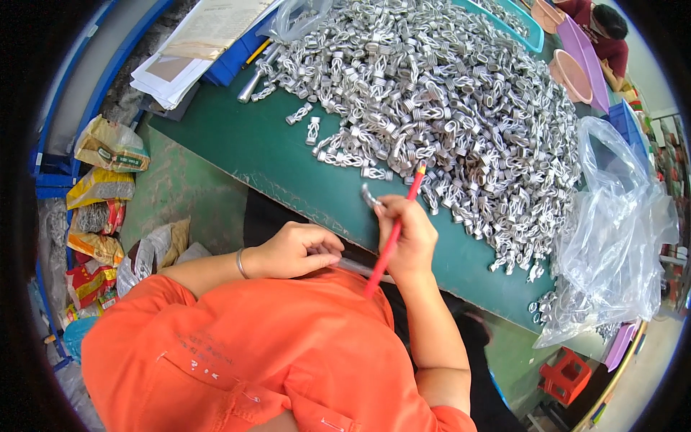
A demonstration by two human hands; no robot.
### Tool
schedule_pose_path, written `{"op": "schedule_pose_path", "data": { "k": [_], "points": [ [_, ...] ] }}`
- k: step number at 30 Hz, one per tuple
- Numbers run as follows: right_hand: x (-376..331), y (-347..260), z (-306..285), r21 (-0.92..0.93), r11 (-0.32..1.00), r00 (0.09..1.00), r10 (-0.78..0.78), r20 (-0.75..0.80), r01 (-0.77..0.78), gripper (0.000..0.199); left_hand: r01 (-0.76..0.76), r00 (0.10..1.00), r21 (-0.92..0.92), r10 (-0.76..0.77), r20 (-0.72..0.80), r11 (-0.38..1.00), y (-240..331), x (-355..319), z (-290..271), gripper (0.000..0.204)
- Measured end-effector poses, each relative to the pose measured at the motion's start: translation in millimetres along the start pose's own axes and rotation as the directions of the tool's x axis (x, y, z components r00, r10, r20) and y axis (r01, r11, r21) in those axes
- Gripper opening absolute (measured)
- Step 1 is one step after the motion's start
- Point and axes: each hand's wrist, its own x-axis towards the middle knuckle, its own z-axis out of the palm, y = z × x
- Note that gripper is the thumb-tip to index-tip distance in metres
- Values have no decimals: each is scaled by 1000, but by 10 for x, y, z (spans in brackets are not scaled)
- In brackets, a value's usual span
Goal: The person assembles small white plastic components by picking up individual pieces from a large pile on a green table and joining them together by hand. Using a red pencil held in the right hand as a probe or tool, the person inserts one plastic piece into another, repeats this for several pairs, and drops the assembled units into a bin below the table edge.
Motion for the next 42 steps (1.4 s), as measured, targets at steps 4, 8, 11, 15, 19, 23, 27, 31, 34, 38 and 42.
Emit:
{"op": "schedule_pose_path", "data": {
  "k": [4,8,11,15,19,23,27,31,34,38,42],
  "points": [
    [-43,-286,-181,663,585,875,415,250,-467,19,-124,982,-467,39,-187,876,124,98,14,29],
    [-129,-315,-195,688,576,891,370,261,-441,26,-257,964,-491,188,-186,832,266,188,-37,24],
    [-199,-278,-179,660,674,942,276,192,-332,31,-344,931,-315,278,-235,885,339,227,-42,17],
    [-156,-224,-258,513,834,979,158,129,-202,30,-398,898,-29,383,-218,917,327,202,-141,18],
    [38,-156,-316,293,951,965,21,263,-100,25,-192,981,69,193,-11,979,136,57,-173,16],
    [406,-157,-105,-127,923,878,-294,377,364,18,-56,996,210,40,76,976,-278,60,-49,19],
    [467,5,118,-384,825,880,-257,400,415,18,-152,985,342,116,125,927,-274,161,-36,36],
    [447,-71,78,-450,795,888,-229,398,406,19,32,966,100,-57,253,994,-224,179,-60,30],
    [354,-146,-76,-393,864,879,-107,465,313,18,4,978,59,-16,210,998,13,145,-110,23],
    [252,-232,-200,34,995,971,-99,219,94,25,-22,994,-144,7,-106,989,225,164,-102,34],
    [140,-345,-266,692,561,888,351,297,-453,24,-152,979,-508,56,-198,848,291,345,-96,33]
  ]
}}
